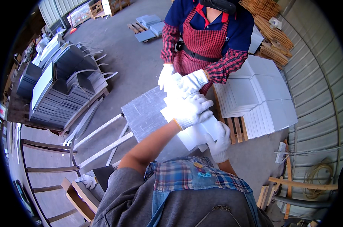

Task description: The person repeatedly picks up gray rectangular panels, wraps each with a clear plastic sheet, and places them into a cardboard box. A coworker assists by handing over white foam inserts and applying tape to the wrapped panels. The process continues with multiple panels being prepared and boxed.

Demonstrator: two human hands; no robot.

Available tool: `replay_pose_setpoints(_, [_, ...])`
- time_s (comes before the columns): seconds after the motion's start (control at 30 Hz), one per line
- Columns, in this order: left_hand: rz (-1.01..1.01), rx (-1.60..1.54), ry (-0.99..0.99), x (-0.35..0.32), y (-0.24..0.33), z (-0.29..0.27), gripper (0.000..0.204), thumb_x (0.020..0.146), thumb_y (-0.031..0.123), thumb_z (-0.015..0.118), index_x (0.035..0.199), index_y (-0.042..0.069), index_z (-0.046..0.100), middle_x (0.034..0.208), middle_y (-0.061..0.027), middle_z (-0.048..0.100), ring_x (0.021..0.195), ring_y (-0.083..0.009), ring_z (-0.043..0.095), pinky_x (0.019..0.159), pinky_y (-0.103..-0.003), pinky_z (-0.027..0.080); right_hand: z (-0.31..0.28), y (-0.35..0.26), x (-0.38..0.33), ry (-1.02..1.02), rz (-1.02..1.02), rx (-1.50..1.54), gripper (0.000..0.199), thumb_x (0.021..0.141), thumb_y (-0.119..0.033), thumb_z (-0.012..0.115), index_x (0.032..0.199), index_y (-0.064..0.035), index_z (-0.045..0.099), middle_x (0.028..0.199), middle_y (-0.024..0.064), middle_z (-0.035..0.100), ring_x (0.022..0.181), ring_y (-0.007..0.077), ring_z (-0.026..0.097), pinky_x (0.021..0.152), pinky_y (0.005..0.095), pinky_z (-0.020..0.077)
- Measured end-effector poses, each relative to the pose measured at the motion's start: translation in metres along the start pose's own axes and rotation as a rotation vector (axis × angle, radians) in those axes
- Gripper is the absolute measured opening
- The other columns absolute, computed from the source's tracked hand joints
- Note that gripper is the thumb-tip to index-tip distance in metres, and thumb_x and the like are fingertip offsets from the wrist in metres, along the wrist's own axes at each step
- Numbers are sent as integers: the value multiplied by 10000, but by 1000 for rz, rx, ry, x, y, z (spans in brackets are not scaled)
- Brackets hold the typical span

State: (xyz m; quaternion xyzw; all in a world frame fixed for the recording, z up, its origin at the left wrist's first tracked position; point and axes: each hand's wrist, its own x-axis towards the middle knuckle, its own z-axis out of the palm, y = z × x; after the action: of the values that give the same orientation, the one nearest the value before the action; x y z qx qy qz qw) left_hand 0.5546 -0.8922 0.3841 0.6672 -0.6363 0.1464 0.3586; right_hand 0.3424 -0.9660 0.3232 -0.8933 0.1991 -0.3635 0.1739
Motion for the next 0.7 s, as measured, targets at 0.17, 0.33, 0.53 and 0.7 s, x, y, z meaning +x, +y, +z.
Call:
replay_pose_setpoints(0.17, [7, 157, 251, -14, 5, 10, 451, 802, 229, 749, 1205, 68, 626, 1202, -139, 613, 1139, -373, 587, 979, -492, 464, 2, 0, 1, -17, -5, 17, 718, 840, -347, 784, 1411, -42, 472, 1333, 193, 506, 1143, 381, 583, 883, 440, 520])
replay_pose_setpoints(0.33, [-401, 108, 525, -33, -13, 3, 569, 744, 80, 753, 1283, 29, 580, 1272, -202, 605, 1164, -416, 583, 1013, -496, 453, -2, 1, -2, -26, 7, 14, 717, 838, -320, 789, 1415, -37, 469, 1339, 195, 505, 1150, 378, 582, 889, 441, 519])
replay_pose_setpoints(0.53, [-1046, -427, 623, -51, -107, 13, 571, 968, 419, 621, 1319, -28, 561, 1225, -187, 655, 1107, -294, 639, 973, -368, 481, 0, 1, 2, -11, -8, 28, 709, 834, -306, 789, 1411, -37, 476, 1336, 195, 512, 1156, 378, 577, 903, 451, 509])
replay_pose_setpoints(0.7, [-1138, -790, 366, -32, -133, 10, 546, 923, 414, 684, 1252, -19, 636, 1120, -128, 693, 1038, -213, 642, 915, -335, 499, -5, 1, 2, -18, 7, 18, 688, 858, -334, 762, 1412, -41, 476, 1330, 200, 516, 1159, 386, 577, 924, 446, 509])
